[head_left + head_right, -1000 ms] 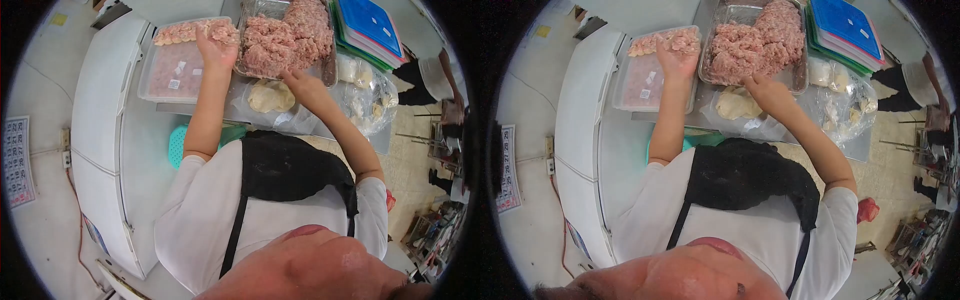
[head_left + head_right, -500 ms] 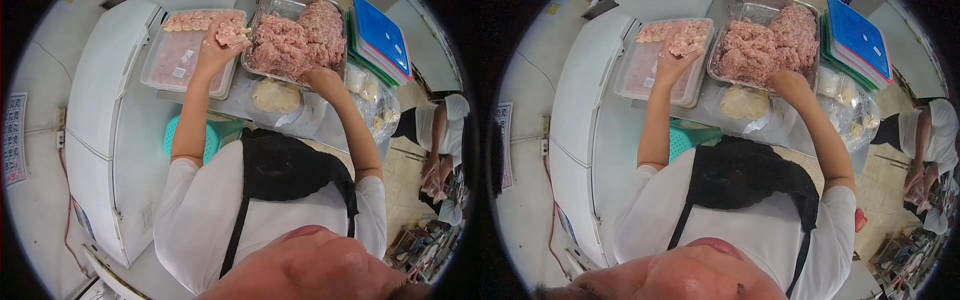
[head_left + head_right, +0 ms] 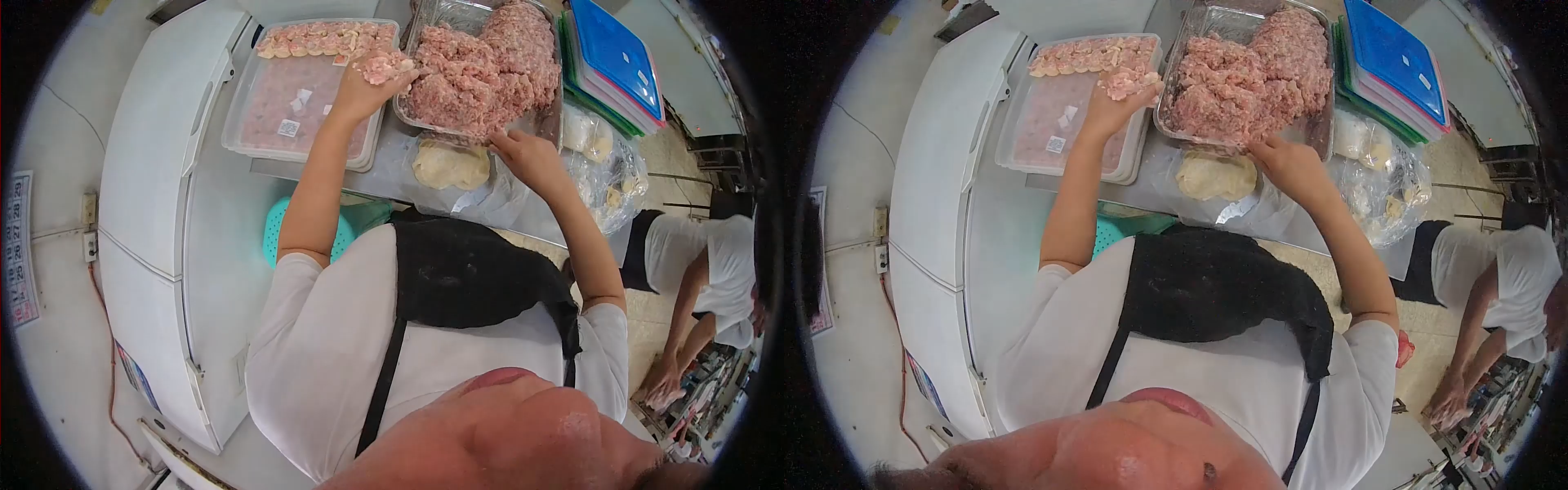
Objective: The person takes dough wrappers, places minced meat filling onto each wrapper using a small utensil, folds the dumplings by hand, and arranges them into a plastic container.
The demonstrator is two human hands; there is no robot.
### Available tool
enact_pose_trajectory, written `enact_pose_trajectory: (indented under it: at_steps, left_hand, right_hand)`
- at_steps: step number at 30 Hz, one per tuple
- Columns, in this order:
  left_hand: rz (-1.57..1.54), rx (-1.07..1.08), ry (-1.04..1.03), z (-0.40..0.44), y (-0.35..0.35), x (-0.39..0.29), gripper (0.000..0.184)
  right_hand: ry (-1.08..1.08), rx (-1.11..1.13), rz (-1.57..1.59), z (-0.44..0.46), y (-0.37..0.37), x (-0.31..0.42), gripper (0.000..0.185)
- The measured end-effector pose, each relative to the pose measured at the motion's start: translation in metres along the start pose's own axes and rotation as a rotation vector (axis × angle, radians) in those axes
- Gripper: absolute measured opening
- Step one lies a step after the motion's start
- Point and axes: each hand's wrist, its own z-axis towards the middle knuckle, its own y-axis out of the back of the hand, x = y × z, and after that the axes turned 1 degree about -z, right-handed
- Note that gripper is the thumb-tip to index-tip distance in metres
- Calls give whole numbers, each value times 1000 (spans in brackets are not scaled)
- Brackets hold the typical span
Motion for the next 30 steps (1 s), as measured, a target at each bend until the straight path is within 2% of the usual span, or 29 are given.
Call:
enact_pose_trajectory:
  at_steps: [1,4,6,7,9,10,12,14,15,17,19,20,23,24,27,30]
  left_hand:
    - [68,34,-11,1,1,0,32]
    - [205,111,-61,8,0,3,47]
    - [203,133,-100,12,-9,20,65]
    - [223,169,-152,11,-13,7,67]
    - [260,245,-256,5,-23,-29,72]
    - [156,272,-365,9,-31,-29,74]
    - [197,431,-149,8,-37,-46,70]
    - [120,723,-343,31,-49,-4,57]
    - [172,645,-429,28,-52,-5,52]
    - [281,492,-590,19,-58,-7,42]
    - [343,453,-369,19,-67,-8,40]
    - [373,428,-258,20,-71,-7,40]
    - [63,345,-19,31,-73,21,47]
    - [285,429,-10,44,-74,52,47]
    - [230,450,132,29,-78,19,48]
    - [350,281,52,11,-78,48,53]
  right_hand:
    - [17,33,12,-6,-11,-8,20]
    - [-162,-169,153,-9,-16,-36,25]
    - [-270,-264,419,-9,-3,-43,28]
    - [-320,-316,551,-7,14,-44,30]
    - [-264,-265,648,-9,49,-24,33]
    - [-205,-231,669,-9,58,-15,33]
    - [-100,-144,662,-4,47,-6,33]
    - [-144,17,706,-2,40,-4,32]
    - [-158,100,724,0,37,-7,31]
    - [-103,93,652,3,28,-27,30]
    - [-111,89,559,8,21,-52,29]
    - [-9,-105,365,10,13,-66,28]
    - [-150,-268,194,1,34,-27,26]
    - [-106,-278,206,-1,32,-15,27]
    - [-84,-274,211,13,-33,-44,26]
    - [-179,-45,63,10,-20,-70,25]
